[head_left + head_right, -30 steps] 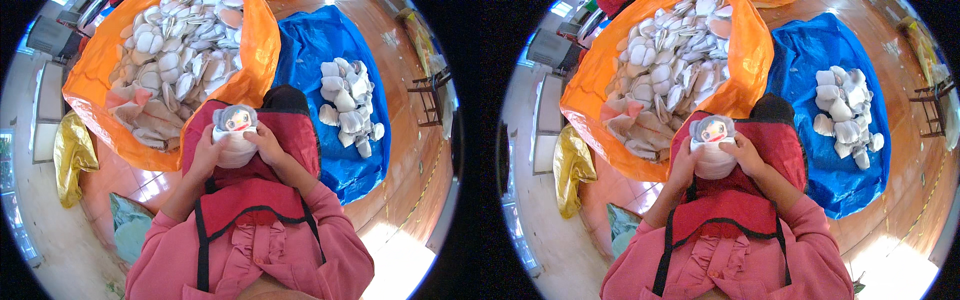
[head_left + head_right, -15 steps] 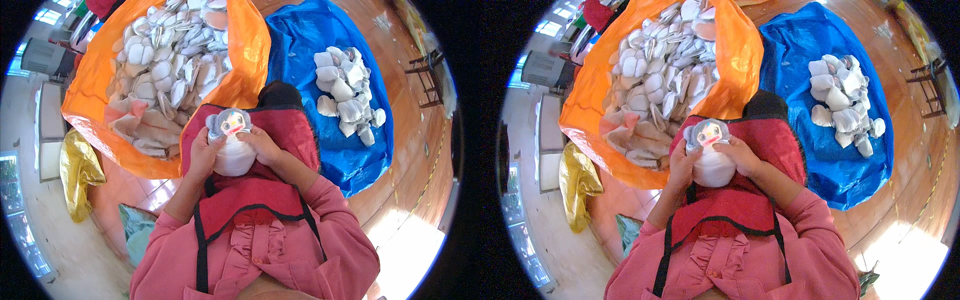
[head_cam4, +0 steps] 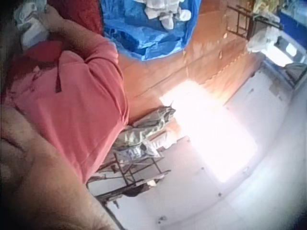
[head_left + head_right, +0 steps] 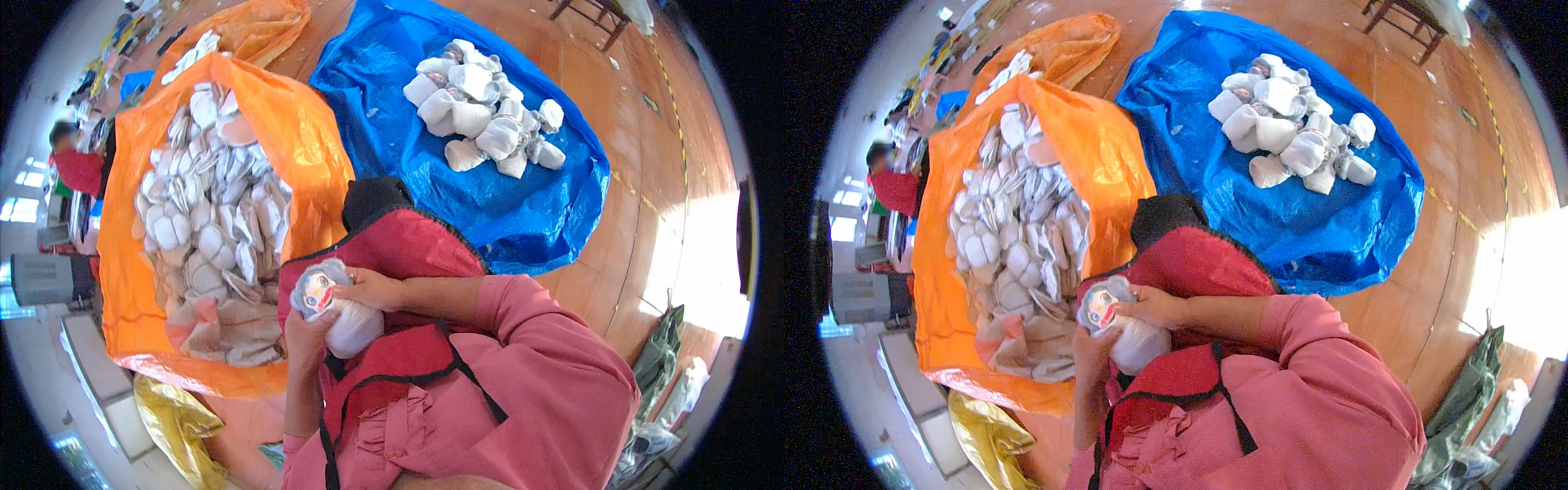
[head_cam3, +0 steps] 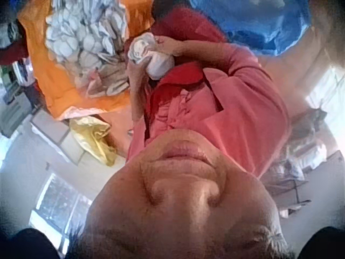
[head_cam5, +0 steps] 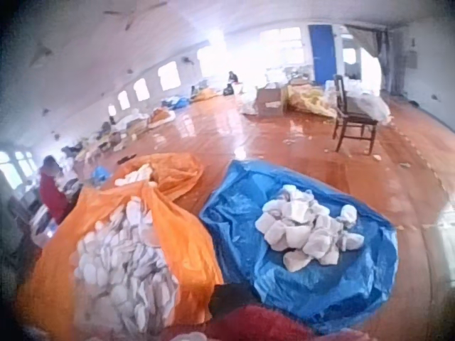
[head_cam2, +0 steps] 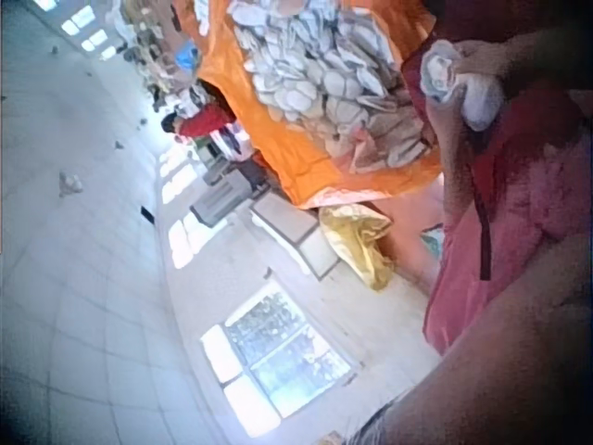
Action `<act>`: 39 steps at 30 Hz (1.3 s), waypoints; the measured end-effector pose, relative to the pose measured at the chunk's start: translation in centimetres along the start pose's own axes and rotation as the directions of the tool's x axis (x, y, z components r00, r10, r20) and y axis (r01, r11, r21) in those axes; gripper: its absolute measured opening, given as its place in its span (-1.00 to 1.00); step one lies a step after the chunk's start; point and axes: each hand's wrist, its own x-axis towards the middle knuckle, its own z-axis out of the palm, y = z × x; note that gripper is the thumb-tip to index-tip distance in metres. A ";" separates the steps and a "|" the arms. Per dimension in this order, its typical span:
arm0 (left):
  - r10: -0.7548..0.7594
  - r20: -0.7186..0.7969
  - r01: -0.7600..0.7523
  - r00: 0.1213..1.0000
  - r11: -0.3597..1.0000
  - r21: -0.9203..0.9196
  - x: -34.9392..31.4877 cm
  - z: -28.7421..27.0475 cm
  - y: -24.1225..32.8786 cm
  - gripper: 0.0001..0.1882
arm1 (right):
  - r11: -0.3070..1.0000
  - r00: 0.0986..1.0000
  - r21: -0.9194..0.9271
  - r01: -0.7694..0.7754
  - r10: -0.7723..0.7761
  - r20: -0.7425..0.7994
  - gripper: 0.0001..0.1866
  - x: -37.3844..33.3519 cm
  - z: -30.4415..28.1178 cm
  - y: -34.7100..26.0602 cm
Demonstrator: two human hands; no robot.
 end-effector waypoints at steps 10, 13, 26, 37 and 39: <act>-0.105 0.118 0.127 0.987 0.972 -0.199 0.4 -1.0 2.0 -0.45 | 0.994 1.000 -0.110 -0.016 0.015 -0.007 -0.49 -0.6 0.6 -1.0; -0.130 0.135 0.153 0.982 0.973 -0.175 0.1 -1.3 2.3 -0.43 | 0.989 0.999 -0.147 0.029 -0.025 0.029 -0.44 -0.6 0.5 -1.7; 0.068 -0.041 -0.050 0.997 0.942 0.331 -3.7 -0.8 4.2 -0.46 | 0.591 0.969 -0.789 0.168 -0.245 0.023 -0.59 -1.4 1.6 -3.4; 0.140 -0.226 -0.221 0.964 0.895 -0.388 -4.0 0.4 5.5 -0.36 | 0.949 0.910 -0.248 0.194 -0.080 0.406 -0.38 -3.0 2.8 -6.4; 0.206 -0.150 -0.245 0.967 0.913 -0.325 -2.9 0.6 4.3 -0.40 | 0.936 0.970 -0.293 0.193 -0.136 0.203 -0.48 -3.4 2.9 -6.3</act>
